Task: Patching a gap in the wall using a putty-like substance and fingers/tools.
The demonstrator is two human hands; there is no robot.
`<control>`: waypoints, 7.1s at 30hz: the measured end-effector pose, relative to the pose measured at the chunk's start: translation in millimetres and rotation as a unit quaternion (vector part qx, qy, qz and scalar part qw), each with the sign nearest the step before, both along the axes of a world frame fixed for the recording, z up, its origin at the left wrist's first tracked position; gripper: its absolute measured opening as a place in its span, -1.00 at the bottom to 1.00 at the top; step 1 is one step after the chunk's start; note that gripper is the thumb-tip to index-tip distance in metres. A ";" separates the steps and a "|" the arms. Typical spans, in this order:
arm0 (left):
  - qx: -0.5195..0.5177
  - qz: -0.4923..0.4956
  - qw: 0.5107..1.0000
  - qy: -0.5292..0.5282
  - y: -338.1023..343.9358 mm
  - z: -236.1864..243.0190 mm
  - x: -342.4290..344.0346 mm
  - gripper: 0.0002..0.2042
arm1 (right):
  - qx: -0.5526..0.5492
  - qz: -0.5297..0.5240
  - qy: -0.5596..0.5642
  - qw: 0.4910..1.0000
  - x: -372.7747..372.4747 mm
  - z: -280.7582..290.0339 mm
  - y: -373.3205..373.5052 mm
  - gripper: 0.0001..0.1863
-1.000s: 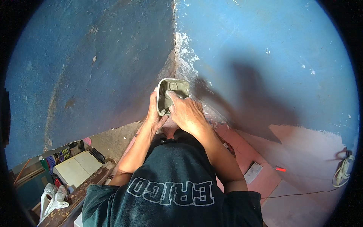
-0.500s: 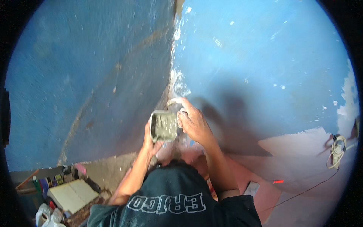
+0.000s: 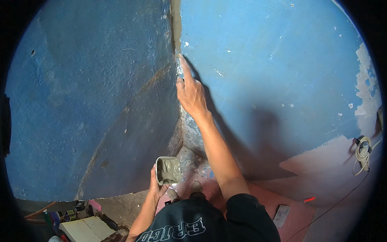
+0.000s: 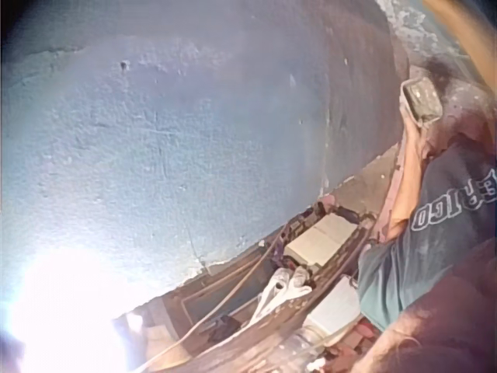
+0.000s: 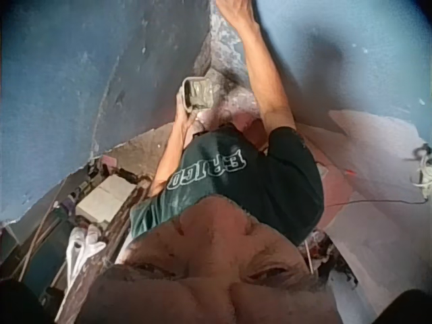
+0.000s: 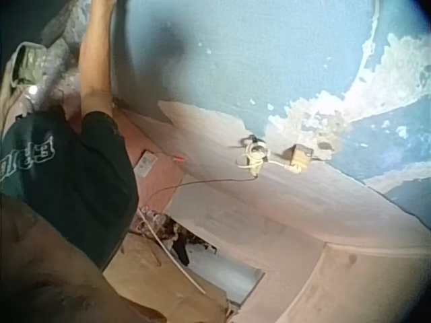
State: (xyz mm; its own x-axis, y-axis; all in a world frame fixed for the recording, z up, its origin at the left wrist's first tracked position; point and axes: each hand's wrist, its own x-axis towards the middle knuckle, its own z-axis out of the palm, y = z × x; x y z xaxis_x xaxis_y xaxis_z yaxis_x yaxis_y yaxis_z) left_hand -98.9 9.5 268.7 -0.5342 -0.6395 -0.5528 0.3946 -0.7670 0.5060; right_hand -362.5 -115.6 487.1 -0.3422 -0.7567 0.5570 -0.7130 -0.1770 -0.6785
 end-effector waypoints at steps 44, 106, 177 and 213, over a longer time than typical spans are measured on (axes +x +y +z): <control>0.100 -0.097 0.987 -0.082 1.8 -53.2 42.9 -0.28 | 0.064 -0.168 0.320 0.930 -21.8 -90.8 -56.0 0.07; 0.040 -0.121 0.989 -0.072 -7.2 -33.4 57.3 -0.28 | 0.022 -0.091 0.213 0.972 -24.7 -40.3 -50.6 -0.02; 0.080 -0.112 0.988 -0.067 19.0 -42.4 56.6 -0.27 | 0.119 -0.093 0.209 0.966 -24.5 -101.9 -19.3 0.02; 0.112 -0.112 0.962 0.224 -39.0 -8.4 -22.6 -0.35 | 0.393 0.101 0.014 0.914 50.5 -165.2 250.8 -0.21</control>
State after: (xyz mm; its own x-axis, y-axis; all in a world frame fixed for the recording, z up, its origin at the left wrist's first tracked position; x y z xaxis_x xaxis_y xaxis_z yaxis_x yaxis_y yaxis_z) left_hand -121.5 -29.5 260.3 -0.8612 -0.3725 -0.3457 0.3471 -0.9280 0.1353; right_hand -312.0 135.2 321.9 -0.1454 -0.9730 -0.1792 -0.7393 0.2272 -0.6339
